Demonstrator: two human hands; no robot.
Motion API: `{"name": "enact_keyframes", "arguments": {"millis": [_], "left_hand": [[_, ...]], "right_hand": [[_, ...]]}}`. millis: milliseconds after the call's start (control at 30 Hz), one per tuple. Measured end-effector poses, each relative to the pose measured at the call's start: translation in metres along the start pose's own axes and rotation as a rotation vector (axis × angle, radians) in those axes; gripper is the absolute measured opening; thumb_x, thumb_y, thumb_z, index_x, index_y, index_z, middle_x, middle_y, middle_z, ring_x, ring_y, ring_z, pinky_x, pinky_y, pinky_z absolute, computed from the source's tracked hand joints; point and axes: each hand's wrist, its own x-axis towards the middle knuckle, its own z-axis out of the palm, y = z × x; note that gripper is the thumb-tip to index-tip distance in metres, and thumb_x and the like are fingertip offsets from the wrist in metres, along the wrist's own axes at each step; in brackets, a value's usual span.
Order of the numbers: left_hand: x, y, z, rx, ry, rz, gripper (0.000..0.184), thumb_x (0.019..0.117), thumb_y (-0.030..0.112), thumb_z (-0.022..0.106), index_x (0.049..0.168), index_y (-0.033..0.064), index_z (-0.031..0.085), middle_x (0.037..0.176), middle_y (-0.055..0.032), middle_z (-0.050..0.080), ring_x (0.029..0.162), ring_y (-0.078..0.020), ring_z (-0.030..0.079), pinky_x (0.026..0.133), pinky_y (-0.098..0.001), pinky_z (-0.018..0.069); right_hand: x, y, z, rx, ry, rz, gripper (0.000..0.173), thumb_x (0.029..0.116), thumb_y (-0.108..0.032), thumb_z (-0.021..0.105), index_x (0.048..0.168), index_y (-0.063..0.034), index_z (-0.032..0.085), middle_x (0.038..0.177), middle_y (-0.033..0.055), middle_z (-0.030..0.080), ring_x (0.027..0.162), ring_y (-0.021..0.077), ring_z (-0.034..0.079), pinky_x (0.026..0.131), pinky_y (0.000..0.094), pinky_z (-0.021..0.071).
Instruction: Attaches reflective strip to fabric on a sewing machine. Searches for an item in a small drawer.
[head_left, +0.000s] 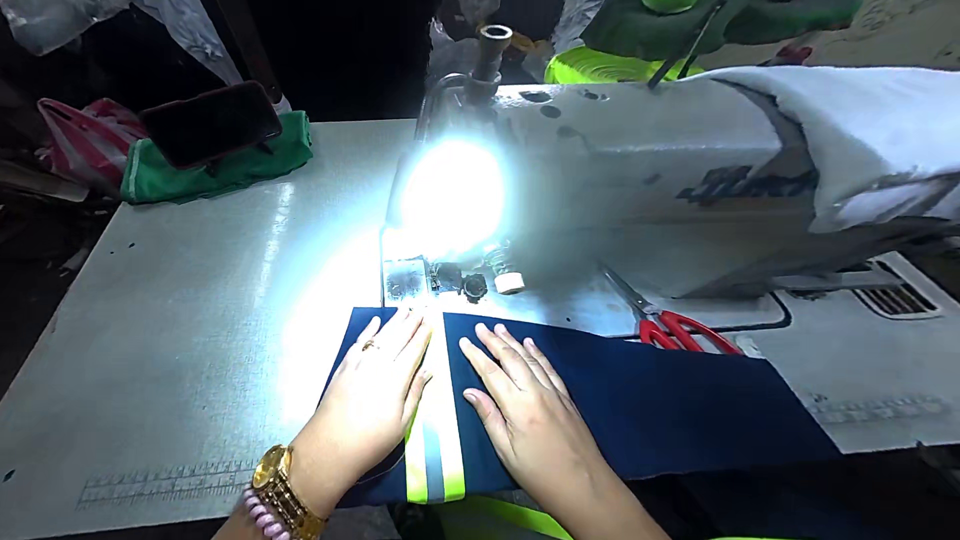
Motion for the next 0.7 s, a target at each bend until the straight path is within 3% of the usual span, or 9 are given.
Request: {"name": "enact_keyframes", "arguments": {"millis": [167, 333, 700], "left_hand": [[0.023, -0.02, -0.004, 0.011, -0.005, 0.038, 0.057, 0.1077, 0.042, 0.029, 0.153, 0.014, 0.05, 0.162, 0.0009, 0.043, 0.152, -0.0136, 0.034, 0.125, -0.0469, 0.027], [0.041, -0.03, -0.008, -0.019, 0.004, 0.075, 0.056, 0.1073, 0.04, 0.03, 0.153, 0.014, 0.05, 0.162, 0.0011, 0.042, 0.151, -0.0141, 0.035, 0.124, -0.0474, 0.0266], [0.034, -0.032, -0.006, 0.008, 0.01, 0.051, 0.062, 0.1049, 0.048, 0.032, 0.156, 0.0163, 0.045, 0.164, 0.0036, 0.038, 0.153, -0.0118, 0.031, 0.125, -0.0473, 0.0253]], "right_hand": [[0.023, 0.009, 0.008, -0.011, 0.005, -0.003, 0.049, 0.1054, -0.042, 0.039, 0.142, -0.0209, 0.064, 0.151, 0.0013, 0.057, 0.146, 0.0227, 0.046, 0.12, 0.0515, 0.0365], [0.039, 0.012, 0.009, -0.013, -0.01, 0.017, 0.049, 0.1053, -0.04, 0.041, 0.144, -0.0196, 0.061, 0.151, 0.0048, 0.056, 0.147, 0.0256, 0.045, 0.12, 0.0533, 0.0353], [0.039, 0.011, 0.01, -0.015, -0.007, 0.01, 0.048, 0.106, -0.04, 0.042, 0.146, -0.0208, 0.06, 0.152, 0.0032, 0.055, 0.148, 0.0245, 0.043, 0.121, 0.0527, 0.0343]]}}
